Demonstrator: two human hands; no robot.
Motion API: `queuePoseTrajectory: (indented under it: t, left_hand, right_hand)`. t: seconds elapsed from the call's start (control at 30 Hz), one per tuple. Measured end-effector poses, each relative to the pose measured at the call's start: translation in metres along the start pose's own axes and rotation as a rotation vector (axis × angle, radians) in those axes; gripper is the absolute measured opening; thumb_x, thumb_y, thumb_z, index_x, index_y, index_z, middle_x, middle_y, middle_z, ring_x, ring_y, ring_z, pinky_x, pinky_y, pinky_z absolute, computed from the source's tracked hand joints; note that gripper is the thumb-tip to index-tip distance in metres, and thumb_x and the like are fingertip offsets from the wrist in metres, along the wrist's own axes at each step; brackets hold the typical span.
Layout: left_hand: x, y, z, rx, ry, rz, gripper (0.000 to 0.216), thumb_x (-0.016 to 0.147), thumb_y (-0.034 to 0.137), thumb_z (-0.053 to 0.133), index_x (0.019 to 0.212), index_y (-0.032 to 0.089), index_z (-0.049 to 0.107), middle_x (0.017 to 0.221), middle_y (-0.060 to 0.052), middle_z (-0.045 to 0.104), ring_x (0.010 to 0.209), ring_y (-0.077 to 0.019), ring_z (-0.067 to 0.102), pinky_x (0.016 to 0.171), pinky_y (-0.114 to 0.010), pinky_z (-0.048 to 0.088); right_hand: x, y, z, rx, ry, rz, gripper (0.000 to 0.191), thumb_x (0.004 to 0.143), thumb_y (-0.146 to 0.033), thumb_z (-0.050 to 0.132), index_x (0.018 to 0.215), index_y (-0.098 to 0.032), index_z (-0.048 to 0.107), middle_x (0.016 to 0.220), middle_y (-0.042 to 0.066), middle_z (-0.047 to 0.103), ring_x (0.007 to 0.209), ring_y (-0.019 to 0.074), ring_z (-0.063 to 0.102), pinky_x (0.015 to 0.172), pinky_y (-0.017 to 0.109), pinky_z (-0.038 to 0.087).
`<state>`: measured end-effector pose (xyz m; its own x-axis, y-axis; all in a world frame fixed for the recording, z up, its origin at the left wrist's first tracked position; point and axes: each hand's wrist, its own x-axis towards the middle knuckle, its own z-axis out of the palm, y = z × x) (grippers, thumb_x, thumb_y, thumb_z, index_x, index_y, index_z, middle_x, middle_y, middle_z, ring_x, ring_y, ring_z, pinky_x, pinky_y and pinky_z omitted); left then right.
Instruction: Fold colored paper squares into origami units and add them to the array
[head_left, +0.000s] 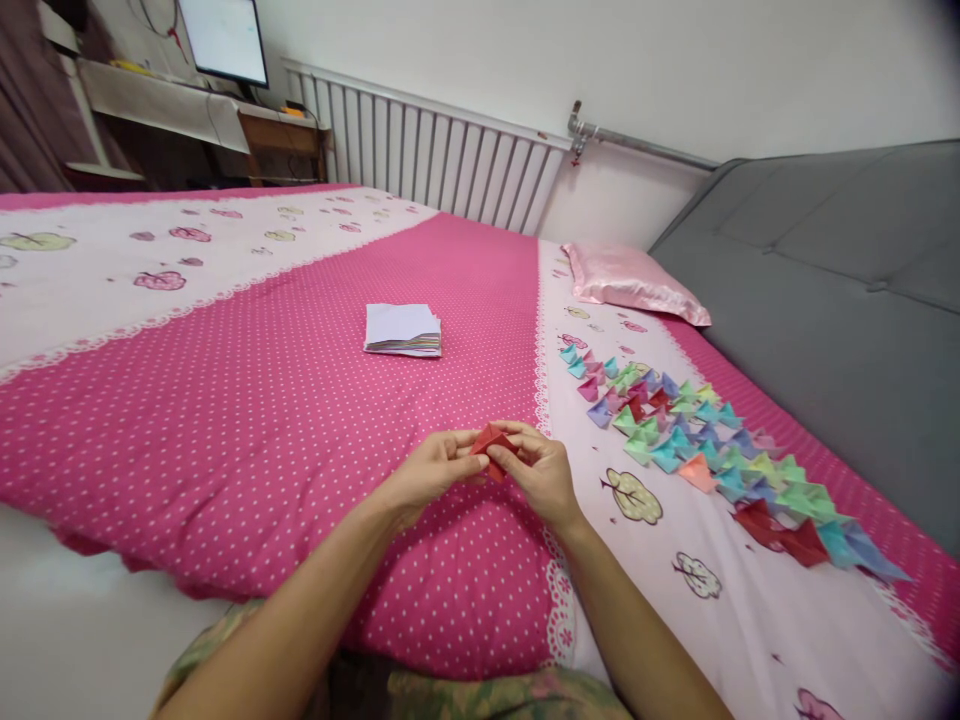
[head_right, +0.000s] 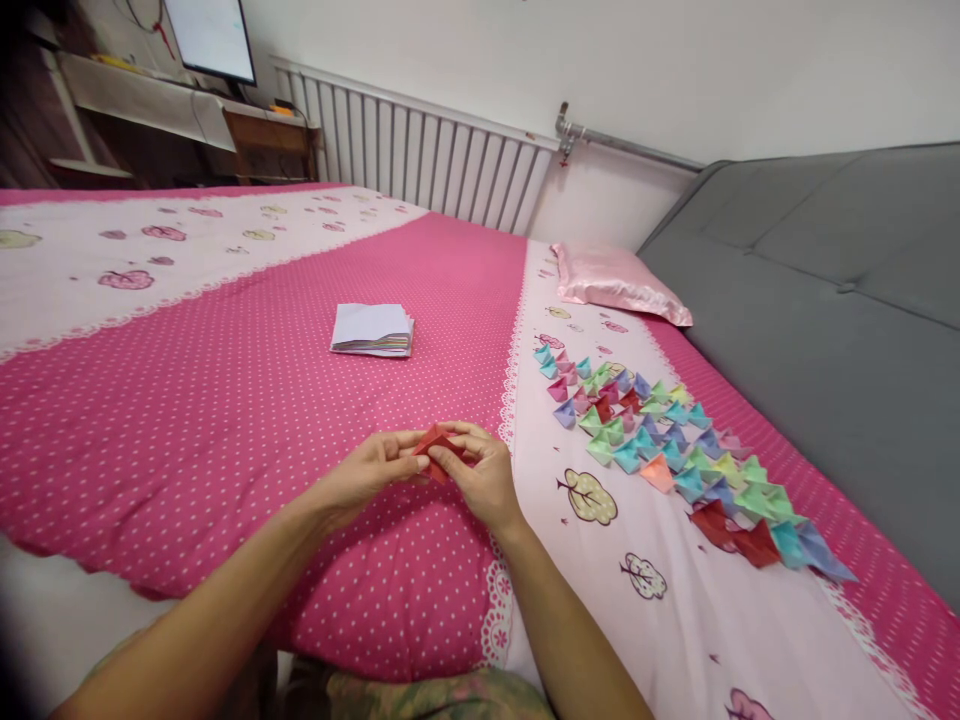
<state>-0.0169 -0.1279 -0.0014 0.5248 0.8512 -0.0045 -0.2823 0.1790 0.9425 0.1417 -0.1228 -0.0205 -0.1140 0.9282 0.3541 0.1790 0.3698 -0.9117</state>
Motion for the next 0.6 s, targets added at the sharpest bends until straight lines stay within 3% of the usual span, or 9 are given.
queuePoseTrajectory:
  t: [0.23,0.4,0.6]
  left_hand:
    - [0.0019,-0.0031,-0.0006,0.049,0.063,-0.010,0.030,0.074,0.032,0.063,0.096,0.013,0.067,0.078,-0.008,0.066,0.069,-0.0128,0.057,0.068,-0.024,0.039]
    - [0.0004,-0.0026,-0.0005,0.045,0.065,-0.021,0.025,0.075,0.033,0.062,0.089,0.014,0.069,0.075,-0.006,0.065,0.066,-0.0118,0.055,0.067,-0.024,0.038]
    - [0.0004,-0.0016,0.0020,0.060,0.088,0.001,0.021,0.075,0.031,0.061,0.079,0.013,0.068,0.069,-0.004,0.062,0.060,-0.0094,0.051,0.063,-0.022,0.036]
  right_hand:
    - [-0.0004,0.0003,0.0006,0.008,0.031,-0.009,0.015,0.078,-0.029,0.059,0.079,-0.020,0.071,0.094,0.006,0.065,0.089,0.0183,0.061,0.079,0.031,0.047]
    - [-0.0034,0.0010,0.0058,0.090,0.175,0.035,0.014,0.071,-0.030,0.067,0.077,-0.018,0.063,0.076,0.002,0.064,0.071,0.0154,0.060,0.067,0.028,0.048]
    - [-0.0037,0.0005,0.0087,0.180,0.212,0.091,0.027,0.065,-0.028,0.072,0.080,-0.020,0.052,0.073,-0.003,0.059,0.067,0.0122,0.059,0.061,0.023,0.046]
